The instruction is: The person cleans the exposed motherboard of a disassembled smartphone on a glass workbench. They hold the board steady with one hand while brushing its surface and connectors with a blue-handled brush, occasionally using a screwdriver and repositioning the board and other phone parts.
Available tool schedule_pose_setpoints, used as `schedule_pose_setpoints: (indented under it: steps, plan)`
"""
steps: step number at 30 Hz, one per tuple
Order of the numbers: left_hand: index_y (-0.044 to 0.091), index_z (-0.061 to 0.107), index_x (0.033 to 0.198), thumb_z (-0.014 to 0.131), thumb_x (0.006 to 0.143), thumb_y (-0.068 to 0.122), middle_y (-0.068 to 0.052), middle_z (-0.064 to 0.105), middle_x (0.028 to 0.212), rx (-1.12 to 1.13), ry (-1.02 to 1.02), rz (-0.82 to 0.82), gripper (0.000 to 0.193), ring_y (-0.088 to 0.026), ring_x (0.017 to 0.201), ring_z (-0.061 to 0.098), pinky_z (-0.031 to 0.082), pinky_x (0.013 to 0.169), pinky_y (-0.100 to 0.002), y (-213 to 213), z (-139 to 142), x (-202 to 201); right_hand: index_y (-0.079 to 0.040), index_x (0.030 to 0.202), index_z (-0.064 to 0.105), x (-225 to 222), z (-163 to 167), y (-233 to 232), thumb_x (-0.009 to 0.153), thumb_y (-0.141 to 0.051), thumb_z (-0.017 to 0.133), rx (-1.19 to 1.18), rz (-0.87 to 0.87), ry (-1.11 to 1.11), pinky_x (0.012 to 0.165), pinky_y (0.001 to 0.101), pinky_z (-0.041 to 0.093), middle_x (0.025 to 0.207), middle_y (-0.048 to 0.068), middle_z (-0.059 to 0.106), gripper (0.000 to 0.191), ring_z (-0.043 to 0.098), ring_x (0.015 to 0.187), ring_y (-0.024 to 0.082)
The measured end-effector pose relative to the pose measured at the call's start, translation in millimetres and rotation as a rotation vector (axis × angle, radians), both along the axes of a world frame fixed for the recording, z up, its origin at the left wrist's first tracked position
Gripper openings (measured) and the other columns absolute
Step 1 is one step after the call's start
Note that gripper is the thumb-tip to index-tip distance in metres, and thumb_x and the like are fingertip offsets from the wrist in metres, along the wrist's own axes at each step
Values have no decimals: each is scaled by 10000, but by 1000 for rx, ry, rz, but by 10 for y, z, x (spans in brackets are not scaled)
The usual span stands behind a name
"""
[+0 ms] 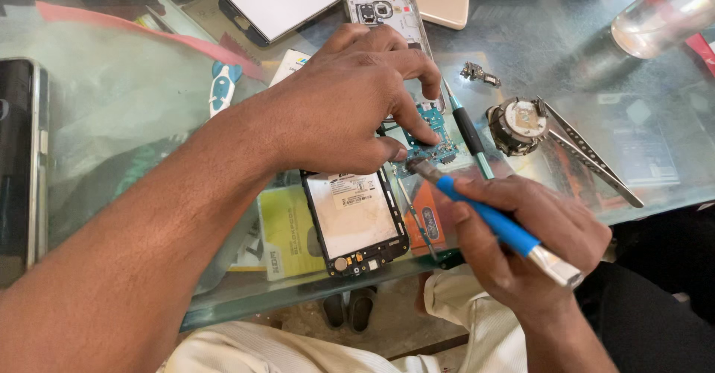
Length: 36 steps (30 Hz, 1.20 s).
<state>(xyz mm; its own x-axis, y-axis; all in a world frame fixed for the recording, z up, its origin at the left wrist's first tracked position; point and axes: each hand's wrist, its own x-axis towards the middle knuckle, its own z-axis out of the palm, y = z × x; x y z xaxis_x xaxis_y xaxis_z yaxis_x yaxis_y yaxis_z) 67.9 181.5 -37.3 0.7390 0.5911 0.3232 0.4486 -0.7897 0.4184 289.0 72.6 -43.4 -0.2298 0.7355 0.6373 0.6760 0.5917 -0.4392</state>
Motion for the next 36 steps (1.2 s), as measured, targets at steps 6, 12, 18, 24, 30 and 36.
schedule_pose_setpoints:
  steps: [6,12,18,24,30,36]
  plan:
    - [335,840,1023,836,705,220,26,622,1235,-16,17,16,338,-218,1284,468,208,1125,-507,-5,-2,2,25,928,739,-30,19,8,843,-28,762,28,-57,-37,638,311,524,757,129,704,103,692,638,205]
    - [357,832,1014,802,736,220,66,618,1152,-73,72,41,312,-189,1247,465,192,1081,-536,-12,10,13,14,981,720,21,-45,-7,918,-50,746,57,7,-12,663,269,543,870,130,726,93,717,701,185]
    - [371,831,1031,752,797,191,82,620,1137,-59,60,43,306,-188,1230,466,152,1090,-591,-16,15,27,20,940,718,18,6,18,866,-45,746,1,71,-6,640,280,552,786,116,712,103,715,677,172]
    - [386,827,1080,750,786,185,79,609,1193,-104,85,58,364,-187,1251,450,106,1107,-631,-24,36,33,19,931,696,-42,16,32,876,-31,751,93,87,-34,665,297,565,822,138,718,93,726,713,194]
    - [392,819,1084,756,805,216,58,603,1195,-93,86,58,337,-214,1267,439,94,1116,-642,-33,28,45,-4,946,727,-20,19,1,857,-58,785,58,-11,-27,631,277,544,778,120,709,119,709,648,164]
    - [403,818,1109,743,801,178,61,600,1241,-119,120,60,388,-215,1296,429,84,1150,-612,-29,52,37,9,917,717,73,-20,-52,806,-98,822,-83,-113,15,536,223,478,756,85,718,186,633,562,92]
